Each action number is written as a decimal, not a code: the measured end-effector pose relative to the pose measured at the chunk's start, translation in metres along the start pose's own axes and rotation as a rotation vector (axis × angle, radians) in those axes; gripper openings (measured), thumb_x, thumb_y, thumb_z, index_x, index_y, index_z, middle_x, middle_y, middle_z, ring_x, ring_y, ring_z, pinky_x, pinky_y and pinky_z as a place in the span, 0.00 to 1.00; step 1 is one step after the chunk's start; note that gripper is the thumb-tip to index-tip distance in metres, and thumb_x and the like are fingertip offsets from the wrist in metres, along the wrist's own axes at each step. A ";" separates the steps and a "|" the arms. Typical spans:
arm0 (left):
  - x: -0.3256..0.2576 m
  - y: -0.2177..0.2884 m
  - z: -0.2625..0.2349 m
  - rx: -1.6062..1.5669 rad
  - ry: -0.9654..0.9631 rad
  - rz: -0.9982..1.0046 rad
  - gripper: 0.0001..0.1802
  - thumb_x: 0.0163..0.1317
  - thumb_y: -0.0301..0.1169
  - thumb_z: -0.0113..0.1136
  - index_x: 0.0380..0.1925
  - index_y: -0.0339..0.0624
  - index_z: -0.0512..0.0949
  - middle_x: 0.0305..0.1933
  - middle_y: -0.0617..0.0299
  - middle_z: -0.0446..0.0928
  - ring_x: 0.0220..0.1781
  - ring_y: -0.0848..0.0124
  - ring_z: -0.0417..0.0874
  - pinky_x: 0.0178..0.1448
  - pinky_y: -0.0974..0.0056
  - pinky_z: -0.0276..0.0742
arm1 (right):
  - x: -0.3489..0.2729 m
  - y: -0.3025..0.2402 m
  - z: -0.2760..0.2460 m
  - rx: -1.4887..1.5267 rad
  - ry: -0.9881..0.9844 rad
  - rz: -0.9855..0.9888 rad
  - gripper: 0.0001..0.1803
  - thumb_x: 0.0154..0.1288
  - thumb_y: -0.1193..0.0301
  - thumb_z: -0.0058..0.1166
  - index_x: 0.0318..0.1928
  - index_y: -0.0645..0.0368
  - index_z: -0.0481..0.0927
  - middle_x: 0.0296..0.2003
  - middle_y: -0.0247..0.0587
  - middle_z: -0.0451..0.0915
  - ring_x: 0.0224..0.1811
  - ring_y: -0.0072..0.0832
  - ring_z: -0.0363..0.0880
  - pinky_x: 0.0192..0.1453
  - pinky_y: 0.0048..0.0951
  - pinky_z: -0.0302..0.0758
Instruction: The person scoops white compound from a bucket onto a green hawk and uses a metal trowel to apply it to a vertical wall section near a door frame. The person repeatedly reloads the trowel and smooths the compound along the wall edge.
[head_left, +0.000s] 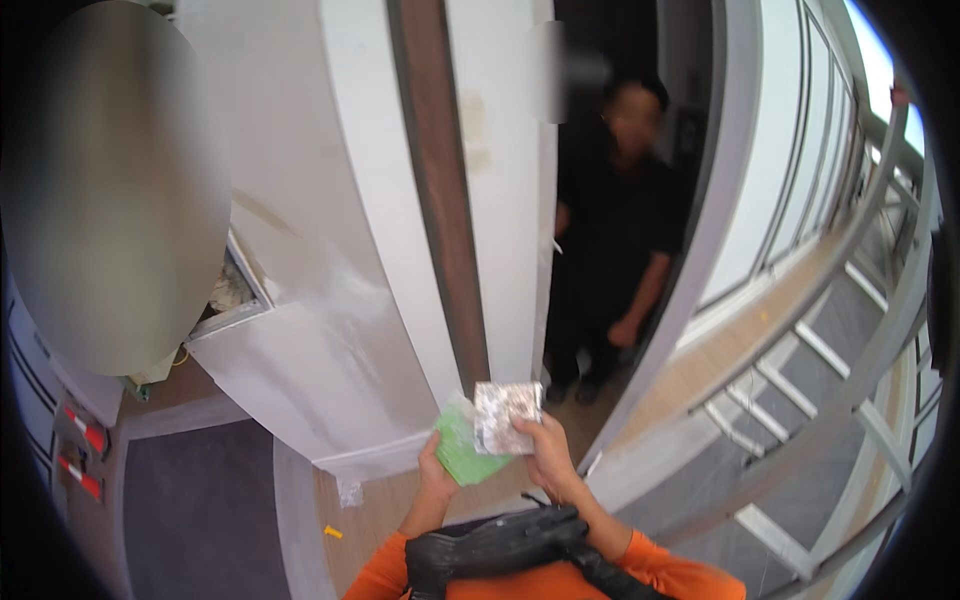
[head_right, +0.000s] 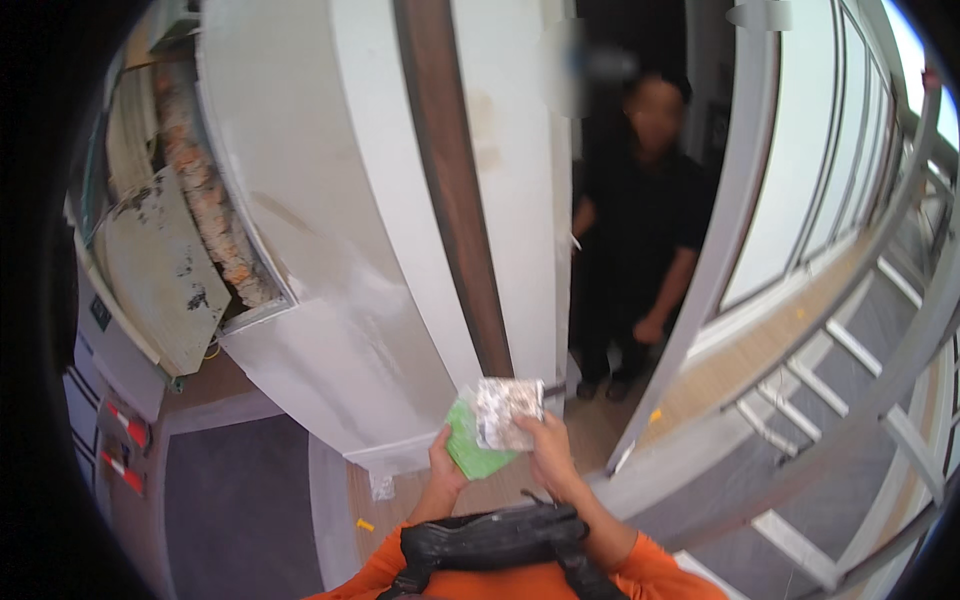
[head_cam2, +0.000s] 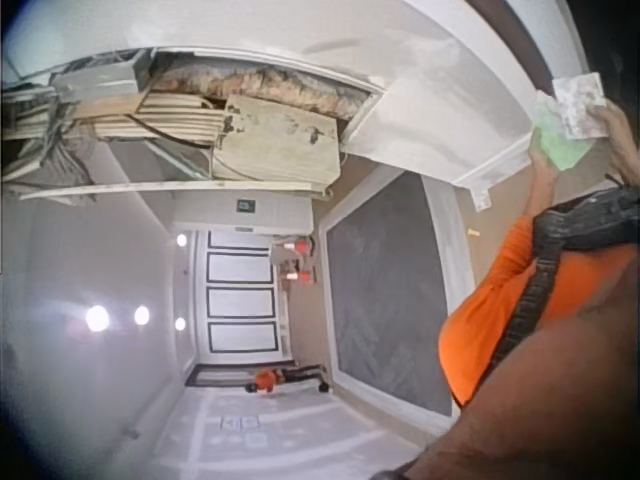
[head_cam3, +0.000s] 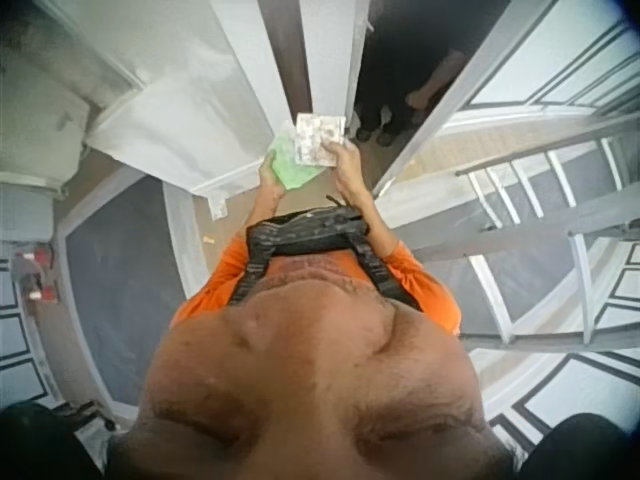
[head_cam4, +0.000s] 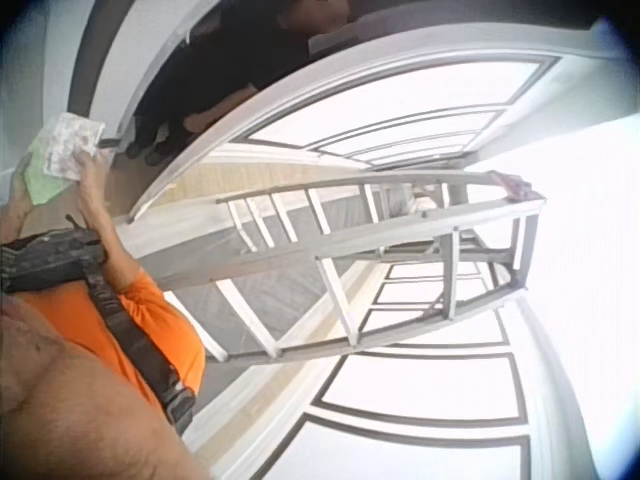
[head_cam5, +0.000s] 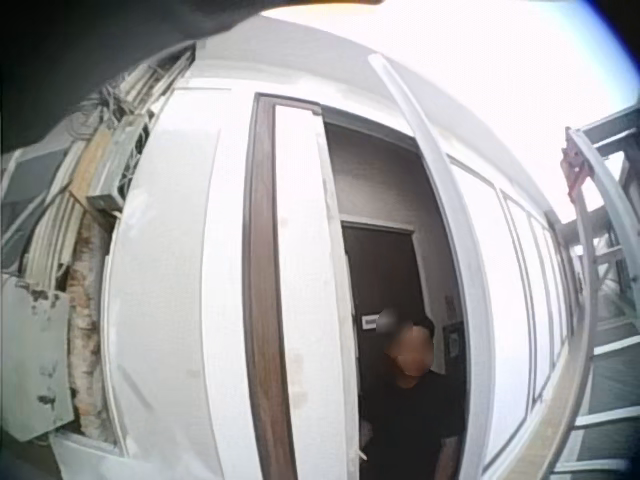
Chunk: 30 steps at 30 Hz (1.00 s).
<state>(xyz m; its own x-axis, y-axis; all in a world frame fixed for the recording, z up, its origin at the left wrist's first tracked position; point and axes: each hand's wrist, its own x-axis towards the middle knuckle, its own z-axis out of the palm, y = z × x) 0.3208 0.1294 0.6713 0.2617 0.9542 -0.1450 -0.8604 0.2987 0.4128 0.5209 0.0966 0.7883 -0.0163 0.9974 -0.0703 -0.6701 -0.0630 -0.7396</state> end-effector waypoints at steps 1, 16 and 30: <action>-0.004 0.003 -0.010 -0.020 -0.003 0.003 0.34 0.77 0.48 0.42 0.76 0.41 0.63 0.77 0.47 0.66 0.77 0.45 0.67 0.81 0.37 0.58 | -0.003 0.011 -0.005 0.008 0.000 0.023 0.18 0.69 0.76 0.57 0.58 0.70 0.79 0.52 0.47 0.85 0.51 0.31 0.86 0.59 0.34 0.80; -0.071 0.056 0.031 -0.089 0.132 0.201 0.32 0.79 0.50 0.46 0.74 0.42 0.65 0.75 0.49 0.69 0.75 0.51 0.71 0.78 0.43 0.67 | -0.032 -0.025 0.042 -0.510 -0.039 -0.168 0.15 0.69 0.77 0.56 0.54 0.69 0.83 0.45 0.39 0.86 0.45 0.23 0.84 0.53 0.27 0.78; -0.103 0.067 0.042 -0.013 0.167 0.290 0.30 0.74 0.40 0.62 0.69 0.39 0.69 0.70 0.53 0.74 0.71 0.56 0.74 0.76 0.48 0.70 | -0.038 -0.042 0.079 -1.272 -0.438 -0.699 0.14 0.64 0.80 0.60 0.50 0.60 0.85 0.44 0.41 0.85 0.46 0.38 0.83 0.51 0.35 0.79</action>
<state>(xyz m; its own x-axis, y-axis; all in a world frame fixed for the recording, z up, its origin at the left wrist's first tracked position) 0.2543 0.0522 0.7514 -0.0689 0.9832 -0.1688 -0.8944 0.0141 0.4471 0.4914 0.0641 0.8752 -0.3419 0.7560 0.5581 0.4273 0.6540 -0.6242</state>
